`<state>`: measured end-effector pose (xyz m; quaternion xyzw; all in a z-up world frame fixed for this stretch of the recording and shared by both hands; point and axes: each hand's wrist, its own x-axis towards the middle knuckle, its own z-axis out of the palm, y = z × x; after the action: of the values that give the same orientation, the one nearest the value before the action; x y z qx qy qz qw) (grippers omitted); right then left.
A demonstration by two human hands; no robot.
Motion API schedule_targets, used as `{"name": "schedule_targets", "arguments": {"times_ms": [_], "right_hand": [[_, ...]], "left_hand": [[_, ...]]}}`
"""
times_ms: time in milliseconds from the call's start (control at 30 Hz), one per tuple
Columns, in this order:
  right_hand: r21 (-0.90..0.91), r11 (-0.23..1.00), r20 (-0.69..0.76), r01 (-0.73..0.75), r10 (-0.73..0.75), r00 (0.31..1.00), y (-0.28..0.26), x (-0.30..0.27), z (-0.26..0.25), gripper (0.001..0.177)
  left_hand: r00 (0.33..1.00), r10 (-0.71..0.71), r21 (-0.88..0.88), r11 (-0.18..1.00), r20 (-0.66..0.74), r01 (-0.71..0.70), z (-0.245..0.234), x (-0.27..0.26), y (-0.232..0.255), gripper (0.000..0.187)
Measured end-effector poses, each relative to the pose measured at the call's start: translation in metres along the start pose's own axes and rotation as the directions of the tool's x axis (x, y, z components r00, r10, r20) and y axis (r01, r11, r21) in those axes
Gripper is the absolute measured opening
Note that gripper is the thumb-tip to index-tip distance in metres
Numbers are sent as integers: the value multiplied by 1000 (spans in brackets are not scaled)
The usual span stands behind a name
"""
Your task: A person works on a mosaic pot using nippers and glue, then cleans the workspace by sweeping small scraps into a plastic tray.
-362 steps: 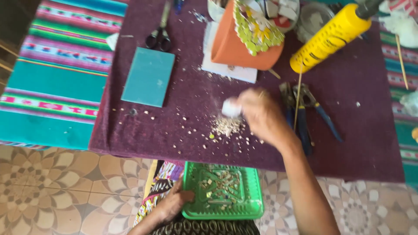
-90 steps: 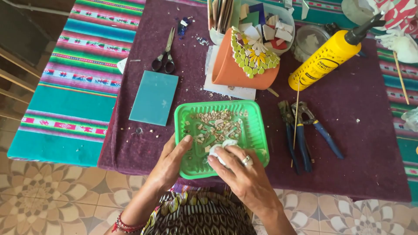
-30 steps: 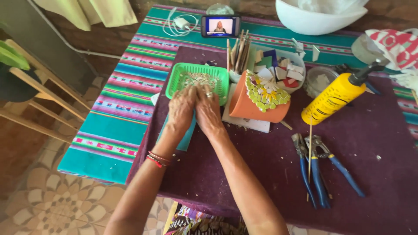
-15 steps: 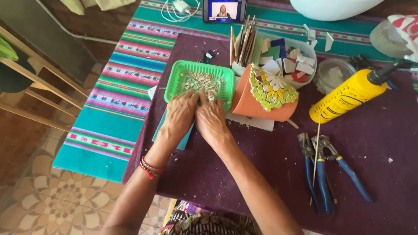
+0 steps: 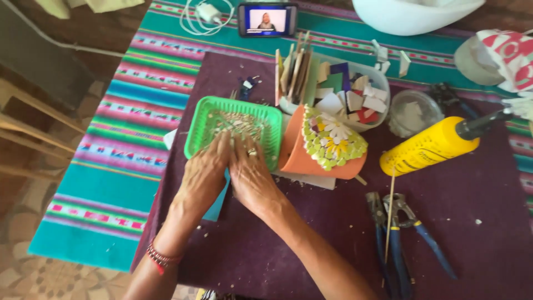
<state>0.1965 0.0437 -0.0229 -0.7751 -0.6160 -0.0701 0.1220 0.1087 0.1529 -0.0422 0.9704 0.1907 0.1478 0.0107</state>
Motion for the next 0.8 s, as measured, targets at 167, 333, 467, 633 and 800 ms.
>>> {"name": "schedule_targets", "arguments": {"times_ms": [167, 333, 467, 633, 800], "right_hand": [[94, 995, -33, -13, 16, 999, 10, -13, -3, 65], [23, 999, -276, 26, -19, 961, 11, -52, -87, 39], [259, 957, -733, 130, 107, 672, 33, -103, -121, 15], [279, 938, -803, -207, 346, 484, 56, -130, -91, 12], [955, 295, -238, -20, 808, 540, 76, -160, -28, 73]], "left_hand": [[998, 67, -70, 995, 14, -65, -18, -1, 21, 101], [961, 195, -505, 819, -198, -270, -43, -7, 69, 92], [986, -19, -847, 515, -165, -131, -39, 8, 102, 60], [996, 11, -906, 418, 85, 72, -24, 35, 103, 50], [977, 213, -980, 197, 32, -11, -35, 49, 96, 17]]}}
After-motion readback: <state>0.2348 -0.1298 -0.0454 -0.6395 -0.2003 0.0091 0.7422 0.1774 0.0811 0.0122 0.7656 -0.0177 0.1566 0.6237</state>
